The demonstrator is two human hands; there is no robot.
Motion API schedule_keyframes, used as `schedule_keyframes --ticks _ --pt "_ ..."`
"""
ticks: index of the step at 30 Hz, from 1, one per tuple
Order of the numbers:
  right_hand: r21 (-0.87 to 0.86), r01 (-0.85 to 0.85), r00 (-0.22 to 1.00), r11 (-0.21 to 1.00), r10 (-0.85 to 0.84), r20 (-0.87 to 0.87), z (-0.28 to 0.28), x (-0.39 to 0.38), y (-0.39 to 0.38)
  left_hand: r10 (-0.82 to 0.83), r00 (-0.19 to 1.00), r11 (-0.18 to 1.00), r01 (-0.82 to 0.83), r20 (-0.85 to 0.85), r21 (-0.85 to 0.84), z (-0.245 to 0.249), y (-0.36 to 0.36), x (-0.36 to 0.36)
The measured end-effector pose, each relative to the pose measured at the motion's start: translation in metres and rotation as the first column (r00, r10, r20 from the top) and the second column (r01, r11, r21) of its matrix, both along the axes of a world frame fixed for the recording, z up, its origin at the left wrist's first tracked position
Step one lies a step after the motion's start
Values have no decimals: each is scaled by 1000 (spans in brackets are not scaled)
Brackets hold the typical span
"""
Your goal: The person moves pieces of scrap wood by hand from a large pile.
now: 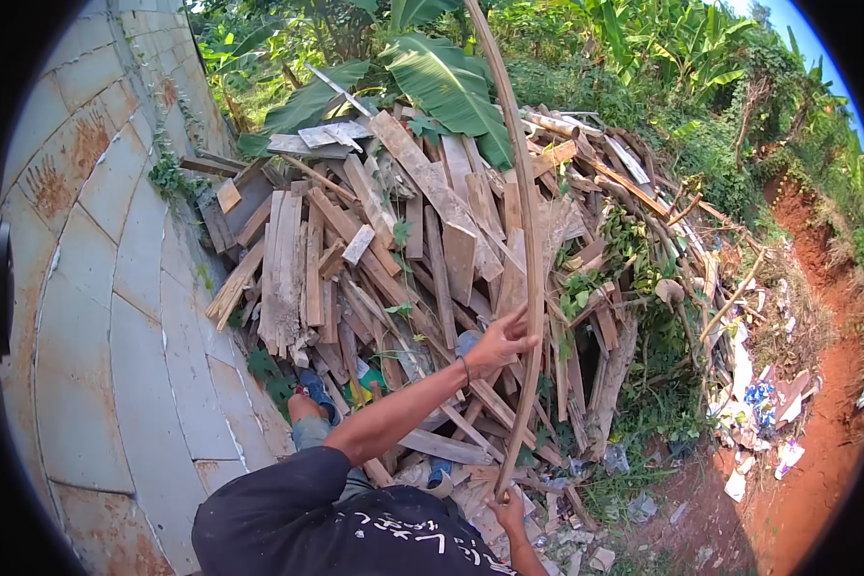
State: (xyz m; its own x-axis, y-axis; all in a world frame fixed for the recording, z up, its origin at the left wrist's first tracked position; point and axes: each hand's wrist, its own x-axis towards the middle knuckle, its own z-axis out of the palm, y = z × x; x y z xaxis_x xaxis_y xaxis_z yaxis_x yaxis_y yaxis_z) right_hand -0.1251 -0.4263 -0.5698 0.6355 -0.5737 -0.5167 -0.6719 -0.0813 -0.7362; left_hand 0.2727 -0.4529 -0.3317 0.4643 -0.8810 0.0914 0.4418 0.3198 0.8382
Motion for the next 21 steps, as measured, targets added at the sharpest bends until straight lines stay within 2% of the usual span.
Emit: schedule_keyframes --ticks 1,2,3,4,5,6,7,9,10,12,13,15,16,17,18,19,20,21 --pt "-84 102 988 991 -91 125 15 47 -32 116 986 993 -119 122 17 17 -25 33" --pt "-284 207 941 936 -111 319 36 99 -77 233 951 969 -245 203 38 29 -44 69" --pt "-155 274 913 949 -206 352 104 160 -126 292 925 952 -306 243 24 52 -45 94" --pt "-121 393 814 912 -283 508 167 217 -176 355 893 929 -371 277 5 74 -36 108" --pt "-284 444 752 850 -181 633 201 266 -253 366 891 926 -378 269 -9 87 -19 110" --pt "-211 433 707 876 -186 682 304 309 -270 403 849 912 -404 342 -72 97 5 110" --pt "-572 550 764 609 -88 639 338 352 -332 436 800 897 -424 413 -126 97 30 112" --pt "-604 651 729 460 -158 665 406 411 -407 460 740 859 -510 491 -36 66 84 109" --pt "-598 697 699 396 -189 690 430 439 -443 468 746 819 -567 474 85 41 110 108" --pt "-692 658 753 296 -267 601 472 467 -419 481 756 703 -635 443 321 -33 167 102" --pt "-707 633 774 316 -262 576 470 477 -401 487 760 631 -647 431 428 -73 198 100" --pt "-739 576 785 349 15 619 445 503 -350 392 707 328 -705 588 629 -136 261 82" --pt "-694 527 776 491 54 628 415 514 -313 347 669 231 -740 657 632 -173 295 75" --pt "-691 440 775 574 146 615 374 526 -290 288 632 136 -771 720 622 -200 328 67" --pt "-633 289 792 718 191 579 330 533 -258 211 622 8 -772 754 635 -206 355 55" --pt "-664 145 854 733 246 458 276 539 -232 128 613 -113 -772 780 625 -210 378 49" --pt "-572 -58 901 818 289 323 212 546 -212 138 585 -146 -786 800 600 -217 401 44" --pt "-599 -271 892 753 431 138 175 538 -173 136 599 -155 -774 789 614 -217 414 39"
